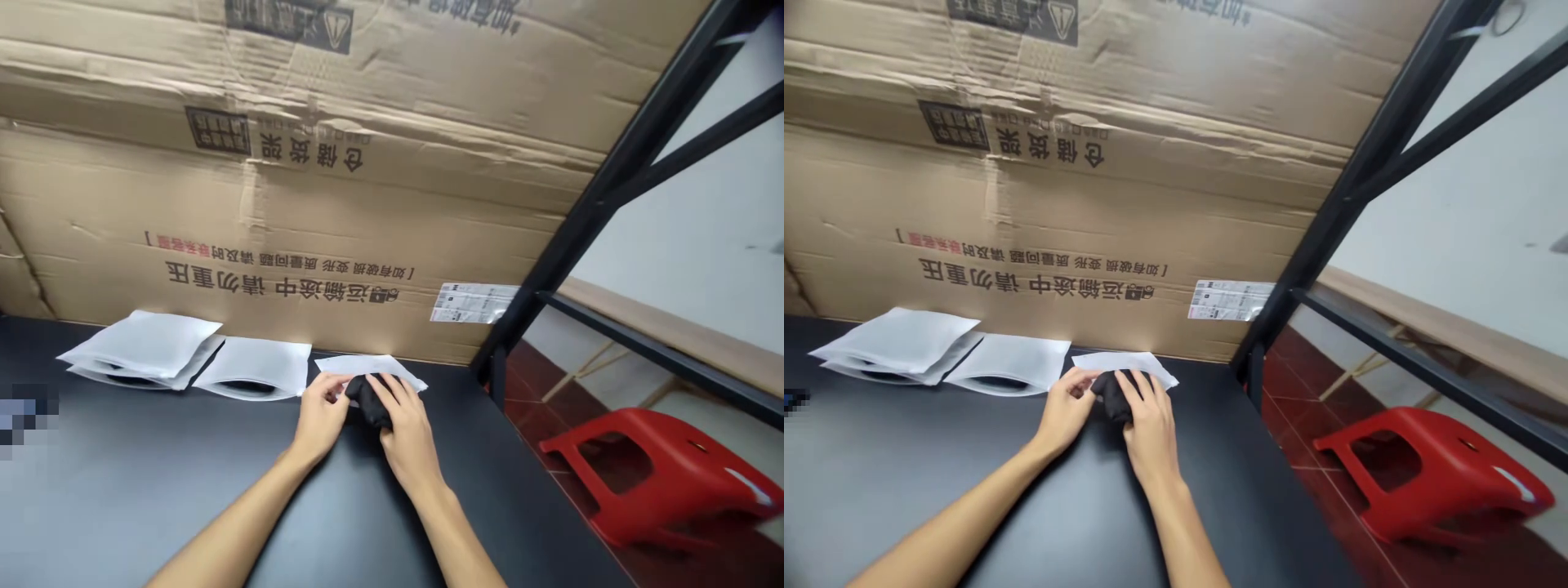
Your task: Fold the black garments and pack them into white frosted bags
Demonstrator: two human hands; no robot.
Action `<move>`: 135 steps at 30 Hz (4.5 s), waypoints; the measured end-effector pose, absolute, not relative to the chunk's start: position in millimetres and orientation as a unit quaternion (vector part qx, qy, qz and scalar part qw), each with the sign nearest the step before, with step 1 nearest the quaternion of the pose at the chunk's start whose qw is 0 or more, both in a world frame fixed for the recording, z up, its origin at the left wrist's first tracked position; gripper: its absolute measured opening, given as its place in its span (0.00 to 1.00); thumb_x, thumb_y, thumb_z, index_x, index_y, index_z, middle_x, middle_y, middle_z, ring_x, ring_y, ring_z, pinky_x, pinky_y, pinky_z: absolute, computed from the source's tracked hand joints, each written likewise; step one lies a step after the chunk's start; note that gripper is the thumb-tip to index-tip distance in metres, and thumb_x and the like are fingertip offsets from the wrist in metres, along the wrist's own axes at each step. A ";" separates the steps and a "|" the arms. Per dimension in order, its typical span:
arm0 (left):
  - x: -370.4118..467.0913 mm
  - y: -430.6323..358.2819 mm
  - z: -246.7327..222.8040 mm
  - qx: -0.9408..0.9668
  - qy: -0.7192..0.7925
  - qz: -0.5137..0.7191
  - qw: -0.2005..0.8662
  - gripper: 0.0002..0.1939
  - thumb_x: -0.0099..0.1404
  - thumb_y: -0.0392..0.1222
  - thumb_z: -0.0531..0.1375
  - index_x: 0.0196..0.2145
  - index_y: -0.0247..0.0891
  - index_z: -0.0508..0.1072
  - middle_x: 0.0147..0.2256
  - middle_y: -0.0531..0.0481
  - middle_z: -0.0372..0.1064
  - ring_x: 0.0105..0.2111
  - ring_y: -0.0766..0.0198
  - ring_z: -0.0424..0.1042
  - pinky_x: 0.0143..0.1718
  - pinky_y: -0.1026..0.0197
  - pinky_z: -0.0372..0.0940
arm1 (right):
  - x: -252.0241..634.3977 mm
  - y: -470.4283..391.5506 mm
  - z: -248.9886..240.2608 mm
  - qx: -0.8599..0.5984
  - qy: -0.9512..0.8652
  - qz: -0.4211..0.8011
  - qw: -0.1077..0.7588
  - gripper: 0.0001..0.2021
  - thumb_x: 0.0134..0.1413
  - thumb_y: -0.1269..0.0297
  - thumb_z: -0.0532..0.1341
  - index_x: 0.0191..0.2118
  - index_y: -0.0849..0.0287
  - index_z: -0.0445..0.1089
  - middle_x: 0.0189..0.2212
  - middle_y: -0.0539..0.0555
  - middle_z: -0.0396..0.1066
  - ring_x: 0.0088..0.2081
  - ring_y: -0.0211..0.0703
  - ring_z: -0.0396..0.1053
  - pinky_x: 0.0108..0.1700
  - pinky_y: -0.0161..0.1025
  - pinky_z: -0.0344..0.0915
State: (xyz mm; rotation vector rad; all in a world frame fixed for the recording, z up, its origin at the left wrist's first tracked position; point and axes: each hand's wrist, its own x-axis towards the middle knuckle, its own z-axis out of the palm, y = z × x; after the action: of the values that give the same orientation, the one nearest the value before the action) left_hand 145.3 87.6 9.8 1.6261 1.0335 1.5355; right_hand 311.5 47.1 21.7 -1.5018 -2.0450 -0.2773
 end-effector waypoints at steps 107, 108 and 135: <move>-116.9 106.6 12.3 0.221 0.678 0.701 0.025 0.17 0.70 0.45 0.60 0.54 0.37 0.69 0.52 0.44 0.69 0.46 0.56 0.73 0.46 0.48 0.71 | 205.8 34.0 29.3 -0.525 -0.699 0.101 0.475 0.20 0.59 0.45 0.55 0.41 0.53 0.77 0.28 0.51 0.77 0.28 0.44 0.74 0.34 0.40 0.70; -116.8 106.7 12.5 0.237 0.665 0.707 0.033 0.17 0.70 0.45 0.60 0.54 0.36 0.69 0.52 0.44 0.69 0.46 0.56 0.73 0.45 0.49 0.71 | 205.8 33.8 28.7 -0.521 -0.703 0.106 0.471 0.20 0.59 0.46 0.55 0.41 0.53 0.77 0.27 0.51 0.76 0.27 0.44 0.73 0.34 0.40 0.69; -47.8 68.2 60.0 0.421 0.466 0.777 -0.026 0.10 0.70 0.44 0.58 0.44 0.39 0.62 0.35 0.50 0.73 0.30 0.64 0.77 0.29 0.64 0.71 | 183.1 13.1 37.5 -0.438 -0.785 0.137 0.416 0.40 0.61 0.61 0.60 0.71 0.49 0.36 0.60 0.60 0.61 0.52 0.50 0.69 0.55 0.51 0.69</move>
State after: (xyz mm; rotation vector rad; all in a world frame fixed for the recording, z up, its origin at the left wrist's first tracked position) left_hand -47.8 68.2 60.0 1.3465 1.4897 2.4838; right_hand 183.1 13.1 37.5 -1.0997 -1.9718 0.3440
